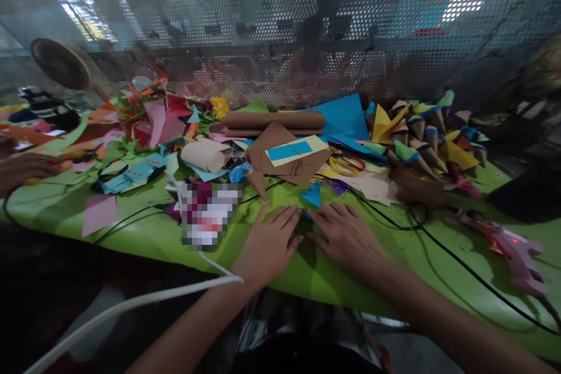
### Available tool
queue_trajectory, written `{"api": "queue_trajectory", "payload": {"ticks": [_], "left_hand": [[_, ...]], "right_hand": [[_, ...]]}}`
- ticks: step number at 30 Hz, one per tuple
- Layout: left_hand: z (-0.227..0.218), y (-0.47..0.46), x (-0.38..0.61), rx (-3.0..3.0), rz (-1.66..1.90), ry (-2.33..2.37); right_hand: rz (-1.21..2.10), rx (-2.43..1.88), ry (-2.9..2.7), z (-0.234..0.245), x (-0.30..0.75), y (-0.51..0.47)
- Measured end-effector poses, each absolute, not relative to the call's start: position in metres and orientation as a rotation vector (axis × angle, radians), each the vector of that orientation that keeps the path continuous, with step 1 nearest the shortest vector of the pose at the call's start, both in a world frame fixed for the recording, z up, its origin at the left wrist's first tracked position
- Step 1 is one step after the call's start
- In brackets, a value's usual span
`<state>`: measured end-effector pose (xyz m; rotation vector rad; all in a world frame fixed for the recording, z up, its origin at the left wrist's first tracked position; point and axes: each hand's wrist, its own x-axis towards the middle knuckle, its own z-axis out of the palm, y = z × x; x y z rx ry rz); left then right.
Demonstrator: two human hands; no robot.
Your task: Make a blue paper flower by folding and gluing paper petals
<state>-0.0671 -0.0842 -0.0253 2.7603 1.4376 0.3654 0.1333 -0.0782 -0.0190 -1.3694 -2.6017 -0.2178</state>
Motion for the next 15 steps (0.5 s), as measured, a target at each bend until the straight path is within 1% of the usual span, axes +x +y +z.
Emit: {"api": "queue_trajectory", "payload": {"ticks": [6, 15], "left_hand": [[-0.028, -0.087, -0.067, 2.792, 0.365, 1.451], [-0.029, -0.082, -0.065, 2.798, 0.313, 1.475]], "right_hand": [[-0.223, -1.349, -2.552, -0.024, 0.135, -0.091], [-0.075, -1.354, -2.569, -0.016, 0.135, -0.084]]}}
